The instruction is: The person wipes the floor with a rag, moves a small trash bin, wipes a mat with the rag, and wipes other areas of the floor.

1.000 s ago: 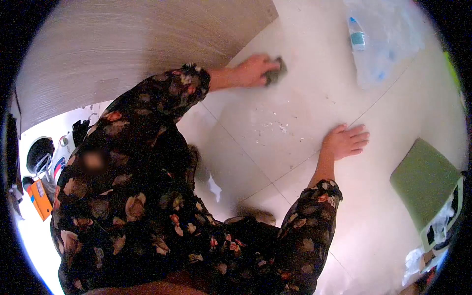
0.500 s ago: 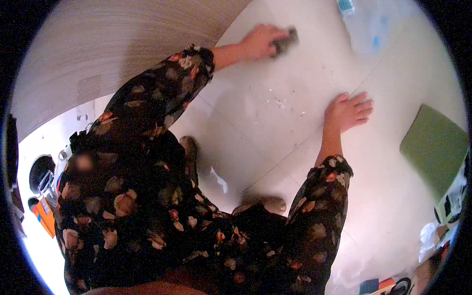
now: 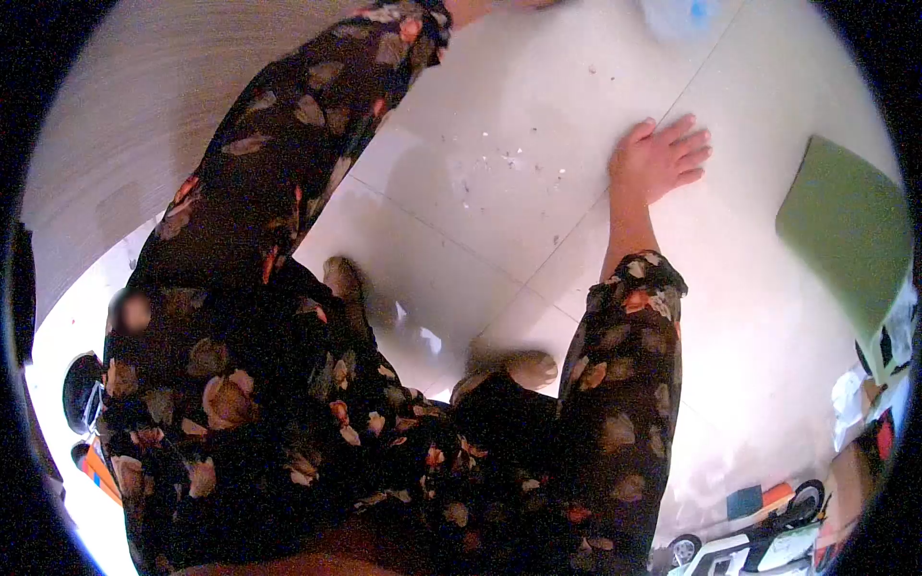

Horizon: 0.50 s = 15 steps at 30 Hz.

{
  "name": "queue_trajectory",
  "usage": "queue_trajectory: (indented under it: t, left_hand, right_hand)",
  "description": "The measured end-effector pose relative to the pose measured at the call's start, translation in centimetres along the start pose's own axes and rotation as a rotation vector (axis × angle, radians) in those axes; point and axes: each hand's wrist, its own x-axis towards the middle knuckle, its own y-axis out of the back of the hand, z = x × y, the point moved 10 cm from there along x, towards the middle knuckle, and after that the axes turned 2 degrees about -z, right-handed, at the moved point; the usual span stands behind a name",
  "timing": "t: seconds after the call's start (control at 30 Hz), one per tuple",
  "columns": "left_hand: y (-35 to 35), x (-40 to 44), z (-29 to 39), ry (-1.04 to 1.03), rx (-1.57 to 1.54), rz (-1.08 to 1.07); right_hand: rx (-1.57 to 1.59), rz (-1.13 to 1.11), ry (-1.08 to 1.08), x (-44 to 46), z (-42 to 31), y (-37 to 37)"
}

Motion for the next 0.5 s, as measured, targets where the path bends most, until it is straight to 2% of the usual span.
queue_trajectory:
  t: [0.07,0.1,0.17,0.2,0.3,0.43,0.5]
  left_hand:
    - [-2.6,-0.9,5.1,-0.021,-0.028,-0.107]
    - [-4.5,-2.2,7.5,-0.175,0.103,-0.18]
    - [-8.4,-3.7,7.0,-0.077,0.149,-0.306]
    - [-9.3,-5.5,8.6,-0.181,0.161,-0.312]
    - [-9.1,-11.6,12.1,-0.296,0.047,-0.413]
    - [-9.7,-18.7,13.8,-0.353,-0.208,-0.654]
    - [-8.1,-17.3,12.0,-0.297,-0.638,-0.567]
  right_hand:
    - [-0.023,-0.003,-0.031,0.0,0.6,-0.1]
    - [-0.034,-0.004,-0.047,0.0,1.0,-0.1]
    - [-0.014,0.004,-0.049,-0.4,1.6,-0.7]
    - [-0.004,0.004,-0.054,-0.7,2.0,-0.8]
    - [0.024,0.006,-0.037,-0.3,2.4,-0.8]
    - [-0.001,0.019,-0.034,-1.2,2.8,-1.3]
    - [-0.004,0.004,-0.022,-1.8,2.5,-1.2]
